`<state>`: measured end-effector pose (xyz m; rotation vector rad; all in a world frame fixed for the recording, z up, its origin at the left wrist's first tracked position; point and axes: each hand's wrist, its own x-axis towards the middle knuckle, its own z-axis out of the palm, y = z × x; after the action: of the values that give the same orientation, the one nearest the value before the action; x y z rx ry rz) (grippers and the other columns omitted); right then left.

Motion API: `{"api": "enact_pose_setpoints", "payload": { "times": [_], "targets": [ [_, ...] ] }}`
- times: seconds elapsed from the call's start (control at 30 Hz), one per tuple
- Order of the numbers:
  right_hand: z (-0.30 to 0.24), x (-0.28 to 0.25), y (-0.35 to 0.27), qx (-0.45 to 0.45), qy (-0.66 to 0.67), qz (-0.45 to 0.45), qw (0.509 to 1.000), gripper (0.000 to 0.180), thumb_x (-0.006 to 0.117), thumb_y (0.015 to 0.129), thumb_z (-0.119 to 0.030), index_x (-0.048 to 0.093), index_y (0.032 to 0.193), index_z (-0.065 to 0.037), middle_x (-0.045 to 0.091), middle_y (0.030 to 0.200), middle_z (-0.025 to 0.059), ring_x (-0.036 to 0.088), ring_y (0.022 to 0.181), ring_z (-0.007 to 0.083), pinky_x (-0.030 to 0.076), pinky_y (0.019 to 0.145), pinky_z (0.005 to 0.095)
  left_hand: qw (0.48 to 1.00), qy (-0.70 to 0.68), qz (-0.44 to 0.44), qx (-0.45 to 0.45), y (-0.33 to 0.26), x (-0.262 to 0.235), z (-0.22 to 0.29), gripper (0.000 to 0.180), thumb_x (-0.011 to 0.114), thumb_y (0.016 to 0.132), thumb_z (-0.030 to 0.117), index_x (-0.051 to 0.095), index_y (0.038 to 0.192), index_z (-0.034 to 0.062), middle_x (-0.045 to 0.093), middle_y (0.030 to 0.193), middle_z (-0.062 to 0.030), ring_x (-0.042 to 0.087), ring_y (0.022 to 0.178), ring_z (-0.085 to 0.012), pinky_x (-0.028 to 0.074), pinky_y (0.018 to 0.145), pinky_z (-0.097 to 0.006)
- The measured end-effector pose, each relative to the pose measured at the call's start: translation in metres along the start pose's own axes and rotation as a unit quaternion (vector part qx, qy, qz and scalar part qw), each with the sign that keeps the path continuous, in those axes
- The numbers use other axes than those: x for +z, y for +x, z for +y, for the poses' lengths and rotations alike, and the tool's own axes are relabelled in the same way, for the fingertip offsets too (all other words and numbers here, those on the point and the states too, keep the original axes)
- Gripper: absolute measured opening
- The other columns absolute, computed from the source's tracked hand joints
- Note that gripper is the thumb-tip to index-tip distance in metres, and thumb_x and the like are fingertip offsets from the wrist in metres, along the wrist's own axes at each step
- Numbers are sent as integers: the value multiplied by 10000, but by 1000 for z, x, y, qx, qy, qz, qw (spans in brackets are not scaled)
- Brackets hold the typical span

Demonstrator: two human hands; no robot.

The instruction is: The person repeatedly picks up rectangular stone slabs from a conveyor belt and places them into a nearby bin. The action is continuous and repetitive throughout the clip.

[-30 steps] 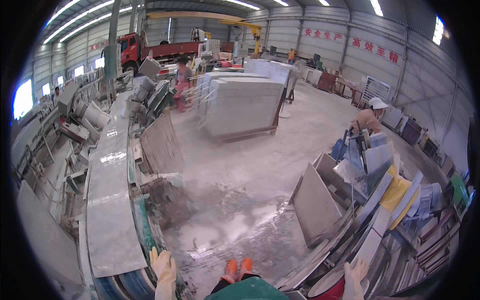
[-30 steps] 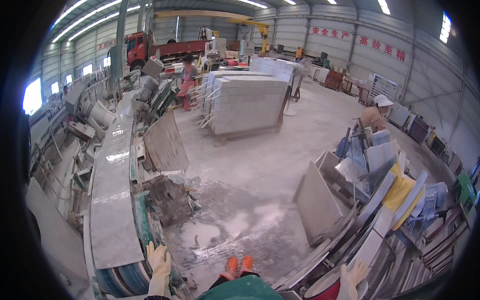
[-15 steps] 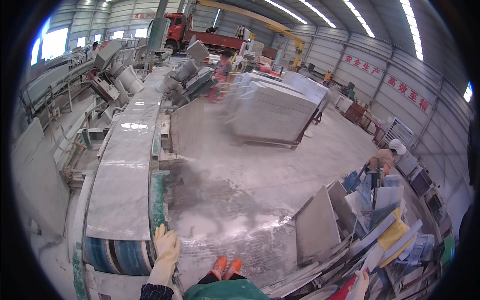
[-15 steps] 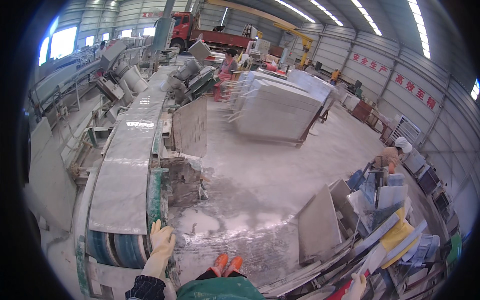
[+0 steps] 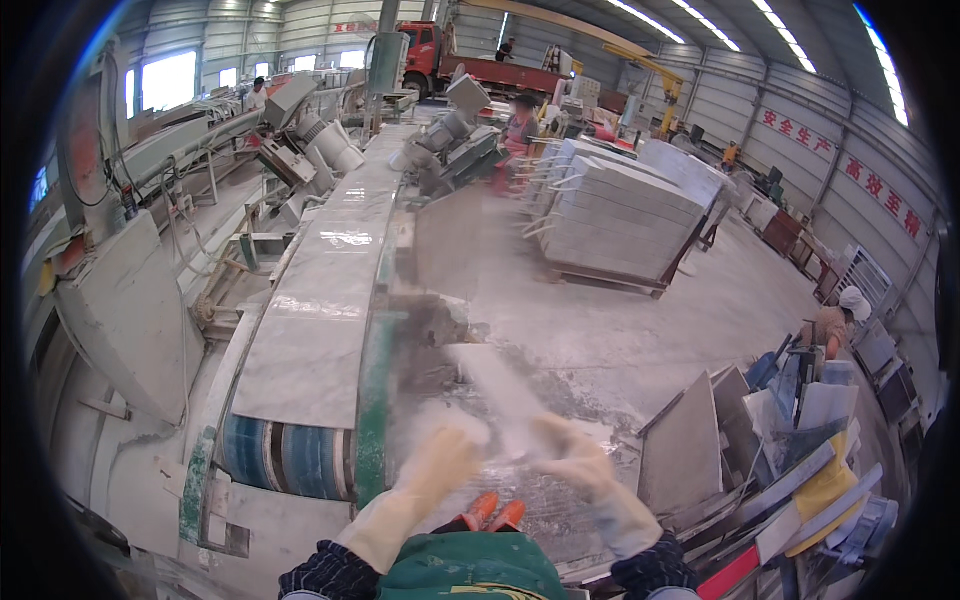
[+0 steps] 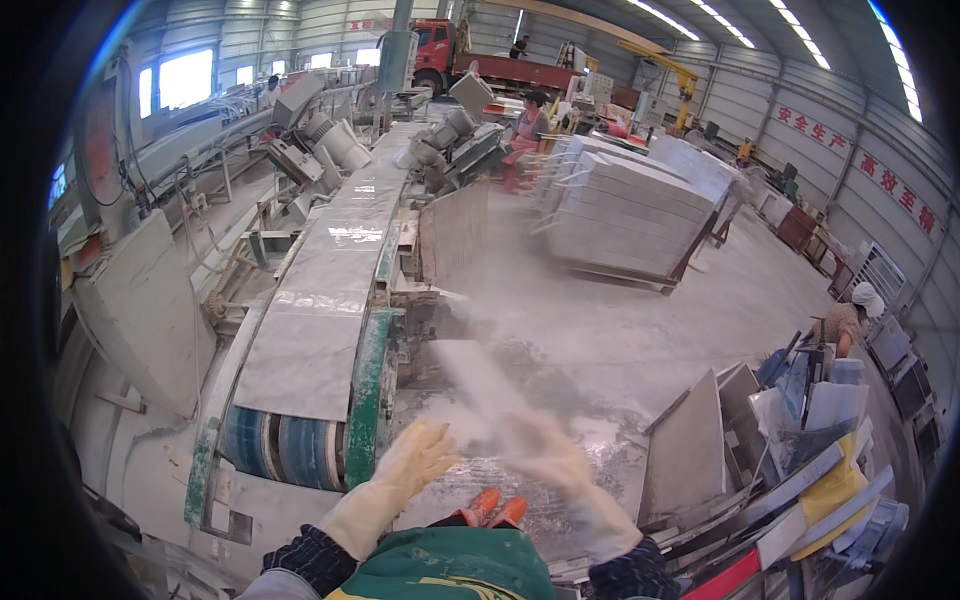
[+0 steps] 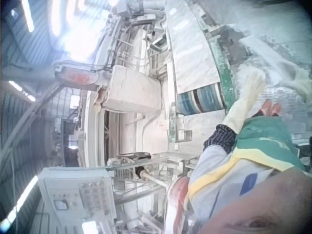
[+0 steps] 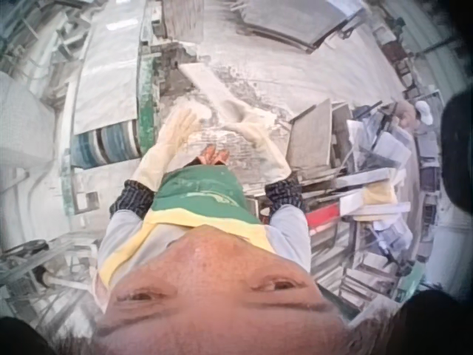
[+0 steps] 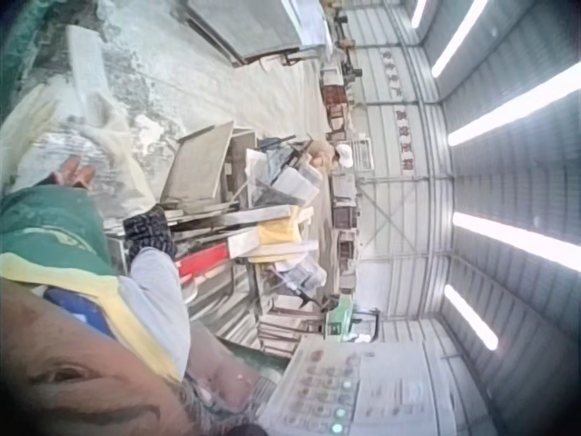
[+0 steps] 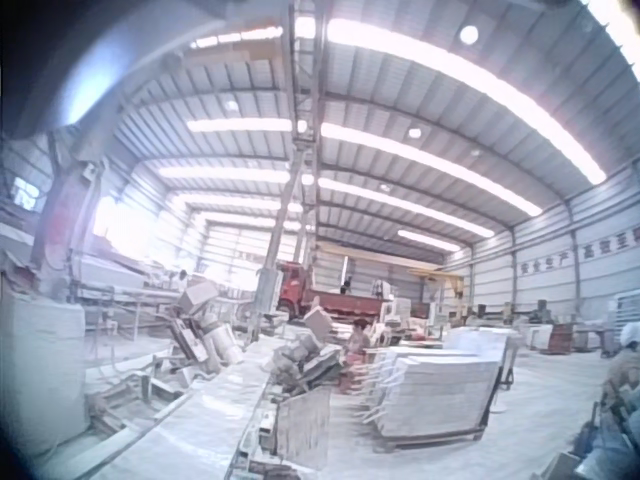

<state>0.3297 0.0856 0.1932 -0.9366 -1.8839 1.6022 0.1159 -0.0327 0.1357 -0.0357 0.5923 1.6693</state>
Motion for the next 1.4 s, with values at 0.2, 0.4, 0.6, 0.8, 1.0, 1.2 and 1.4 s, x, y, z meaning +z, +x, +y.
{"api": "enact_pose_setpoints", "payload": {
  "times": [0.2,0.4,0.6,0.8,1.0,1.2,1.4],
  "targets": [
    [-22,119,61,-420,-483,-219,736,727,761,730,-414,528,1364,-145,486,1425,160,449,1301,340,381,1067,487,946,-34,137,291,-42,-55,48,441,442,988,51,380,1422,100,486,1388,-121,499,1261,-301,428,1071,-472],
    [7,51,72,-286,-463,-127,829,564,710,820,-288,557,1346,-153,508,1415,155,414,1349,332,302,1144,466,882,-30,256,395,-60,-169,106,555,450,983,52,273,1494,179,405,1458,-134,446,1307,-322,403,1085,-511],
    [61,-99,-27,-94,-396,163,899,407,713,830,-102,626,1224,-51,612,1258,161,544,1222,298,404,1048,377,852,-46,346,389,-60,-220,125,582,437,971,8,263,1497,185,393,1454,-133,435,1320,-326,400,1081,-528],
    [112,-203,-146,104,-350,339,867,433,573,934,-128,529,1324,55,578,1322,175,541,1223,242,394,1050,336,863,-53,330,380,-43,-231,133,590,436,956,-25,294,1487,190,403,1440,-132,447,1303,-331,422,1055,-536],
    [141,-225,-201,133,-316,387,856,473,584,943,-170,506,1327,94,566,1330,203,541,1215,263,392,1046,346,864,-2,336,374,-28,-234,150,603,507,930,2,327,1478,177,455,1391,-138,492,1254,-339,478,960,-529],
    [154,-215,-204,137,-307,391,857,454,582,941,-177,526,1320,67,586,1307,181,544,1203,249,390,1044,338,850,-20,354,390,-14,-241,151,605,538,908,-13,353,1459,152,476,1356,-143,523,1213,-348,505,902,-548],
    [162,-213,-209,138,-298,394,858,455,598,940,-175,529,1313,76,587,1305,175,536,1215,242,400,1039,337,858,-31,327,395,-12,-247,158,577,529,915,-34,356,1441,126,480,1328,-165,533,1198,-352,511,915,-566]
  ]
}}
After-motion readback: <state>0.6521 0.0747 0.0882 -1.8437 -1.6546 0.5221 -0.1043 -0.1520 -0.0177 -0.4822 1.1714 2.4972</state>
